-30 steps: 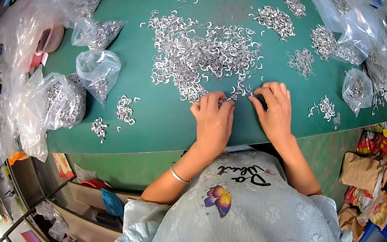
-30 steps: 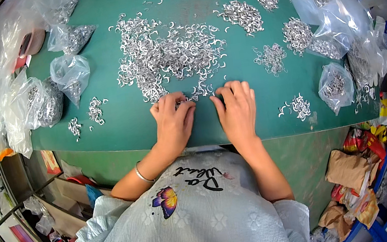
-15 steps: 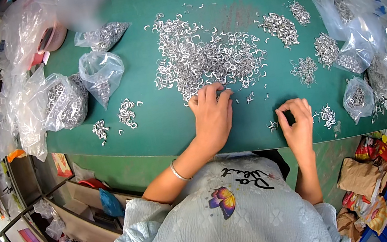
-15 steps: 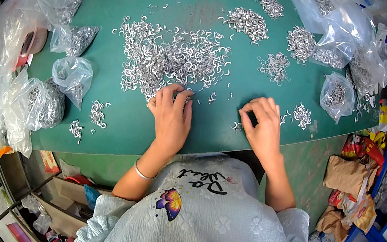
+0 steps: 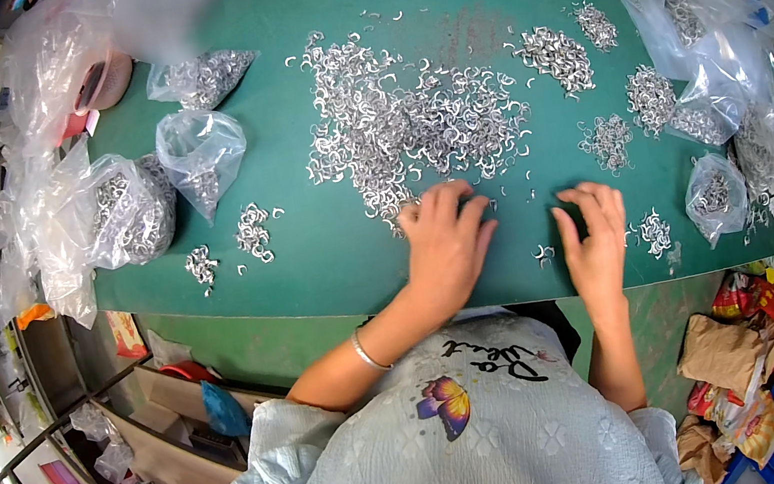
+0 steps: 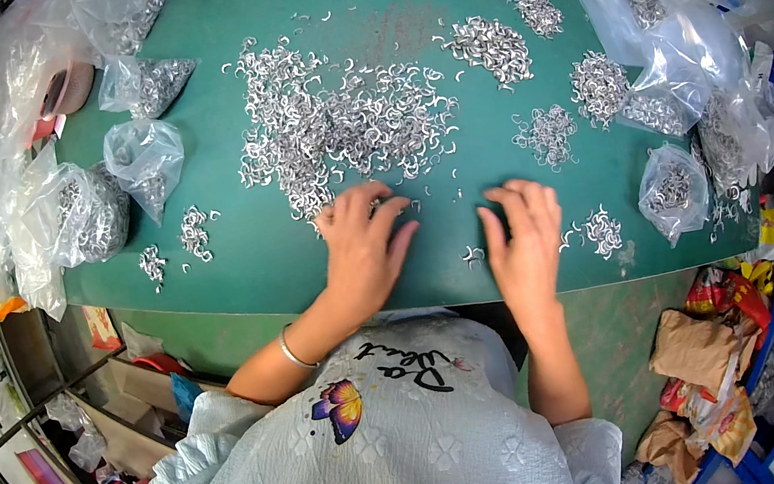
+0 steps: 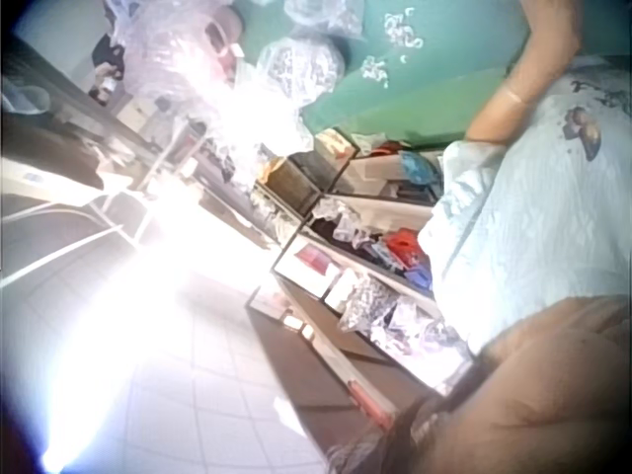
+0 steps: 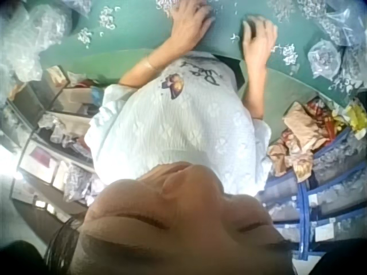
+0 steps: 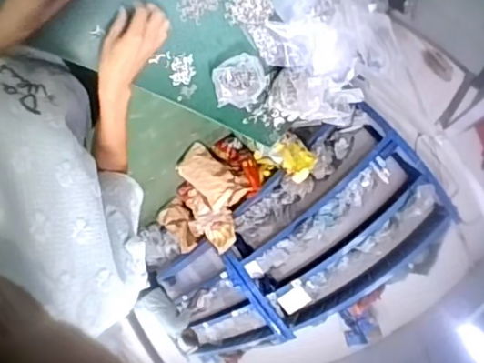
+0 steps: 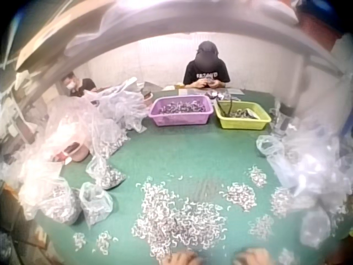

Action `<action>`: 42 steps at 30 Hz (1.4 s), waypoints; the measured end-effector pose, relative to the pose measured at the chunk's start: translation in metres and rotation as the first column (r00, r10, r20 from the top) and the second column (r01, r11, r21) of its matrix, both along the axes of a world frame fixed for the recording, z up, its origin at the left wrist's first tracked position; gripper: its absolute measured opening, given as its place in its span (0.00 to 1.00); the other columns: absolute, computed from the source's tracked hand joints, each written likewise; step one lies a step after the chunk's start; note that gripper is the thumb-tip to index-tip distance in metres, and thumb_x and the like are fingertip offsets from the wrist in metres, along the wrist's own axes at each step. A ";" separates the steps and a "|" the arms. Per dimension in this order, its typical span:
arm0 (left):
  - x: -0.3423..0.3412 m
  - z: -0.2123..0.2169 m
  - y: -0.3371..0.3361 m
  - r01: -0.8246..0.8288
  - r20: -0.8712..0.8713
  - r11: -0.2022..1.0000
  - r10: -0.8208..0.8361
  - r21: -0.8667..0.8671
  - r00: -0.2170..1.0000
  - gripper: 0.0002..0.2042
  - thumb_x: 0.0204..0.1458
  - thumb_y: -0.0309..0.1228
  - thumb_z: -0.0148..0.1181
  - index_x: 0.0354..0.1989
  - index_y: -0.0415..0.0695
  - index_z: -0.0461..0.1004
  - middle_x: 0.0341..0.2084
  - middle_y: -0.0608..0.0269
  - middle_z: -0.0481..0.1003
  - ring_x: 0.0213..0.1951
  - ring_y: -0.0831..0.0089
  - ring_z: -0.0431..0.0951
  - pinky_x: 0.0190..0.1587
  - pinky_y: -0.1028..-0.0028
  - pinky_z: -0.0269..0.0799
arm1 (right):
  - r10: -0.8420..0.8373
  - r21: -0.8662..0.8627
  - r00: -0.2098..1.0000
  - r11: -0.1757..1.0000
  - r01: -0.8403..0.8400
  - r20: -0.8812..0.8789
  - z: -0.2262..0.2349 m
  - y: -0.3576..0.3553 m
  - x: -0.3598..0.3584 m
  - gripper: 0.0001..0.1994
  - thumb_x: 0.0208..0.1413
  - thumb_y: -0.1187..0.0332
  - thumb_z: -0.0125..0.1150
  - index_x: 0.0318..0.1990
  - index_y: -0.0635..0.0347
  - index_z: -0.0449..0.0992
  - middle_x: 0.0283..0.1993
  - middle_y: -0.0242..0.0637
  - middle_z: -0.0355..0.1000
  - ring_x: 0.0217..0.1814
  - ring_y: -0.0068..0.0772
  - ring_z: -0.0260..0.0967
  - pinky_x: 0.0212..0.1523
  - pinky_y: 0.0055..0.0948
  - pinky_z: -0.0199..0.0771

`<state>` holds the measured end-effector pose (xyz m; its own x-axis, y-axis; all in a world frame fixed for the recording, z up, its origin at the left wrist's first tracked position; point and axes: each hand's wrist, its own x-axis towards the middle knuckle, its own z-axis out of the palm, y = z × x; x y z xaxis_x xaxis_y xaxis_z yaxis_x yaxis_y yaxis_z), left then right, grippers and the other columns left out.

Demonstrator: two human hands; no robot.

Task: The person sorts small metal crescent-shaped components on a green table by hand, picking them up from a central pile and grouping them into smaller clusters and plastic bags.

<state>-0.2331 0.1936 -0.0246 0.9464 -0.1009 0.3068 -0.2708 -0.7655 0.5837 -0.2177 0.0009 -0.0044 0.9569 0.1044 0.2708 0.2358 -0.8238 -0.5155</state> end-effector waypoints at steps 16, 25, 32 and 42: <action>0.002 -0.005 0.033 -0.137 -0.021 0.986 0.139 0.094 0.990 0.12 0.46 0.25 0.66 0.40 0.48 0.77 0.46 0.62 0.69 0.50 0.61 0.67 0.49 0.60 0.54 | 0.328 -0.093 0.941 0.938 -0.335 -0.085 -0.003 0.047 0.022 0.17 0.53 0.75 0.61 0.52 0.63 0.74 0.64 0.43 0.63 0.69 0.50 0.56 0.60 0.46 0.59; 0.004 0.006 0.025 -0.104 -0.024 0.995 0.104 0.010 0.994 0.13 0.46 0.25 0.66 0.42 0.48 0.76 0.44 0.63 0.69 0.48 0.63 0.67 0.50 0.61 0.54 | 0.267 0.034 0.962 0.964 -0.265 -0.058 -0.001 0.060 0.025 0.17 0.54 0.73 0.62 0.52 0.62 0.74 0.60 0.41 0.66 0.67 0.47 0.60 0.62 0.46 0.59; 0.006 0.002 0.033 -0.117 -0.045 0.993 0.117 -0.005 0.992 0.12 0.46 0.25 0.66 0.40 0.47 0.77 0.41 0.65 0.70 0.46 0.65 0.68 0.48 0.61 0.54 | 0.329 0.000 0.942 0.944 -0.330 -0.070 -0.007 0.051 0.019 0.13 0.54 0.74 0.61 0.48 0.63 0.76 0.59 0.41 0.68 0.67 0.48 0.60 0.65 0.49 0.56; 0.014 -0.007 0.027 -0.125 -0.019 0.992 0.125 0.010 0.992 0.09 0.45 0.26 0.67 0.37 0.47 0.78 0.39 0.66 0.70 0.43 0.66 0.68 0.48 0.62 0.54 | 0.220 0.091 0.974 0.972 -0.215 -0.047 0.004 0.044 0.017 0.11 0.52 0.75 0.63 0.45 0.63 0.78 0.53 0.39 0.71 0.59 0.44 0.66 0.58 0.41 0.61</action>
